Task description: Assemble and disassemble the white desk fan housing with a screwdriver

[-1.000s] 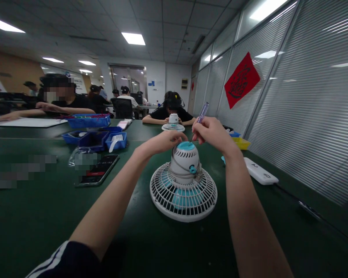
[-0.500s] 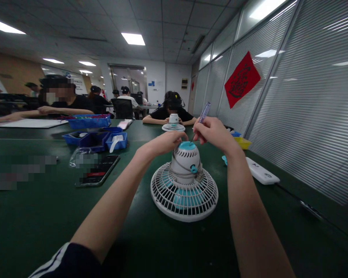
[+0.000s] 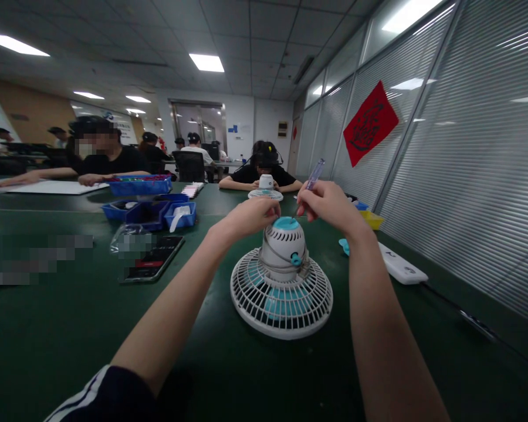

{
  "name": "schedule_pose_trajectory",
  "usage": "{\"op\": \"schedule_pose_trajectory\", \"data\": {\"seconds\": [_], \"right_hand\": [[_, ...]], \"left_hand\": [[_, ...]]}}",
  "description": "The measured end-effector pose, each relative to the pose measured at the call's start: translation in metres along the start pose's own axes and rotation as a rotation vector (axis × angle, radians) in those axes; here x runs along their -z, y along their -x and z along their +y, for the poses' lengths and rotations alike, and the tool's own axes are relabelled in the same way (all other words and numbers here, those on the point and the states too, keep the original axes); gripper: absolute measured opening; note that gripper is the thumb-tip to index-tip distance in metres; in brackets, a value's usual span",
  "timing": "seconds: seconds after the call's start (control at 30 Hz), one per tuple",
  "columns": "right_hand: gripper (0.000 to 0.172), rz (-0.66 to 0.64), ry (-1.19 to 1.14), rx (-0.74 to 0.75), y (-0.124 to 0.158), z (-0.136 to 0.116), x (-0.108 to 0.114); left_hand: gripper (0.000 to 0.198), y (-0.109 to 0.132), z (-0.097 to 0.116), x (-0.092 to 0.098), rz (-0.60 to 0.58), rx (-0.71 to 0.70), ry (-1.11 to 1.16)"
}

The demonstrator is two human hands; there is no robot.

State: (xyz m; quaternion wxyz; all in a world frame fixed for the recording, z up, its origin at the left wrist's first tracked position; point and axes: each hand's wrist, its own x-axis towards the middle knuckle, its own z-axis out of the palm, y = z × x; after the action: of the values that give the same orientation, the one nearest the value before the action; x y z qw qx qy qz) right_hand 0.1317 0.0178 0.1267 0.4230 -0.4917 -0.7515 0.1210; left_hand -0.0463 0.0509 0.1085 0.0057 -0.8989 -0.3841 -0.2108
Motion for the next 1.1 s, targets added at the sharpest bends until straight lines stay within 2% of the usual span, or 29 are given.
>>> {"op": "schedule_pose_trajectory", "data": {"seconds": [0.1, 0.27, 0.57, 0.87, 1.1], "right_hand": [[0.012, 0.011, 0.043, -0.013, 0.002, -0.004, 0.003], [0.012, 0.019, 0.078, -0.032, 0.005, -0.008, 0.005], [0.013, 0.031, 0.087, -0.030, 0.004, -0.004, 0.004], [0.013, 0.035, 0.081, -0.018, 0.003, -0.002, 0.004], [0.015, 0.030, 0.102, -0.040, 0.003, -0.001, 0.006]], "left_hand": [[0.021, 0.004, 0.003, 0.010, -0.003, 0.011, 0.044], [0.028, 0.009, 0.005, 0.020, -0.119, 0.050, 0.126], [0.019, 0.001, 0.000, 0.006, -0.068, 0.056, 0.187], [0.018, 0.002, 0.005, 0.005, -0.083, 0.116, 0.160], [0.020, 0.003, 0.006, 0.004, -0.067, 0.109, 0.136]]}}
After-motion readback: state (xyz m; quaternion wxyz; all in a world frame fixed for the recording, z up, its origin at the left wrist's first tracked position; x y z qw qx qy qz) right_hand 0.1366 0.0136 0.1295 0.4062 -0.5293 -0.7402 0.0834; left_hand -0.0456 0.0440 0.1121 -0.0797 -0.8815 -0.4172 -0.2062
